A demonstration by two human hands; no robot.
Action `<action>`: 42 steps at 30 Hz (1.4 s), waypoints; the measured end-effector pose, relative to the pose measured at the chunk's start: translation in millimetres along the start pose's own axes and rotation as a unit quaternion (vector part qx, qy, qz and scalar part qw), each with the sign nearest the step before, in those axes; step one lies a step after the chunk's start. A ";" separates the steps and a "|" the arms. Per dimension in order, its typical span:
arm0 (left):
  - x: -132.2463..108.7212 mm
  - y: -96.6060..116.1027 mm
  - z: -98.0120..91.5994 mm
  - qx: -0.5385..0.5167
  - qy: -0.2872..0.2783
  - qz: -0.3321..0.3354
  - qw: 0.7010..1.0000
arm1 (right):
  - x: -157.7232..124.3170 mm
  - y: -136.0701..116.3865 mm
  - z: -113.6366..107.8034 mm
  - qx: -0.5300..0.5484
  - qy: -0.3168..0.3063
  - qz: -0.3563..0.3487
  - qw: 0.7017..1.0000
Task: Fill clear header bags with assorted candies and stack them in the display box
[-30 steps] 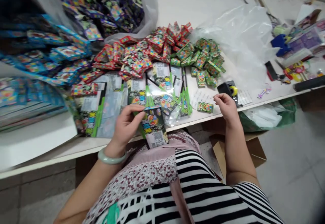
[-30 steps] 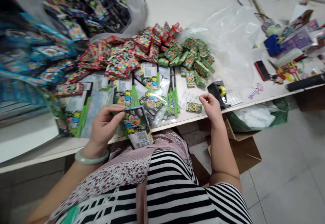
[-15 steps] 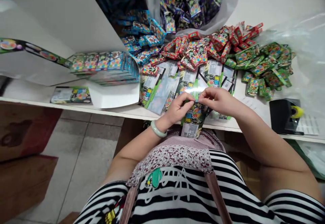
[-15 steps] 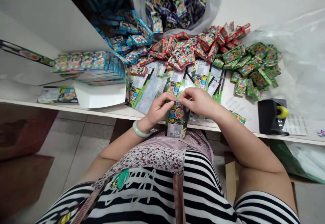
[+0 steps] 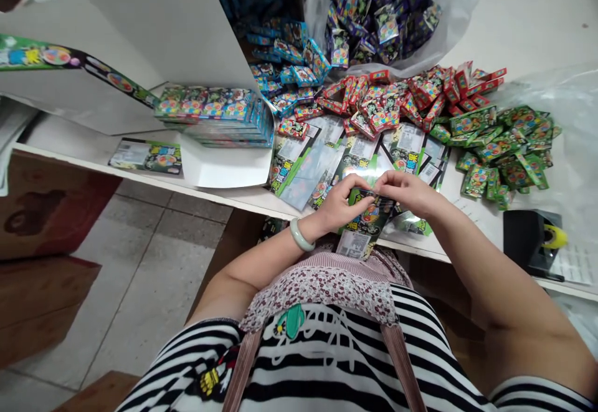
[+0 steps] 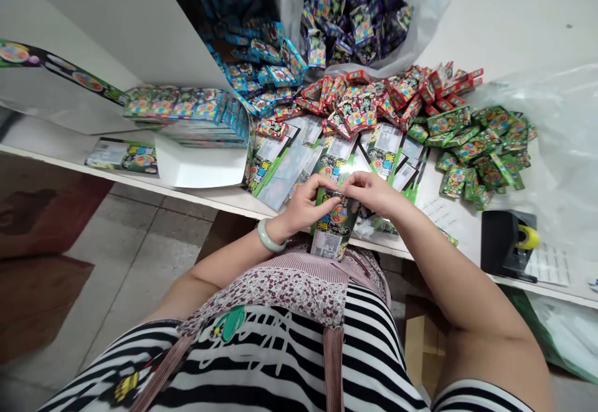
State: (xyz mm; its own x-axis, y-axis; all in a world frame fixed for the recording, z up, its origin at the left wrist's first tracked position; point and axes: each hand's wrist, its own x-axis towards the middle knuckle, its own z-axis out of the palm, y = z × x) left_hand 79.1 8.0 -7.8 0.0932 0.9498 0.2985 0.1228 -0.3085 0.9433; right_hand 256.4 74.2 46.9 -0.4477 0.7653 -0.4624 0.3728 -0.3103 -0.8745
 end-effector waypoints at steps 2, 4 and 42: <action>-7.4 -3.3 -1.3 -0.038 -0.009 -0.033 0.999 | 3.0 2.4 3.1 0.093 -0.022 0.075 0.993; -17.4 -4.1 -4.5 -0.091 -0.049 -0.080 0.991 | 3.5 3.3 4.4 0.145 -0.042 0.122 0.981; 16.2 -25.8 -29.4 0.396 -0.297 -0.038 0.868 | 23.5 47.5 -57.9 -0.291 0.161 0.032 0.943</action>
State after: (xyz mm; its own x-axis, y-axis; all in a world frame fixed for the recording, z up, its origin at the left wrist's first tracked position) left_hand 48.4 32.8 -23.0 0.5198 0.8472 -0.1102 0.7699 -0.4085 0.4903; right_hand 310.6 110.1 3.0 -0.1732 0.9162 -0.3615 0.8150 -0.0727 -0.5748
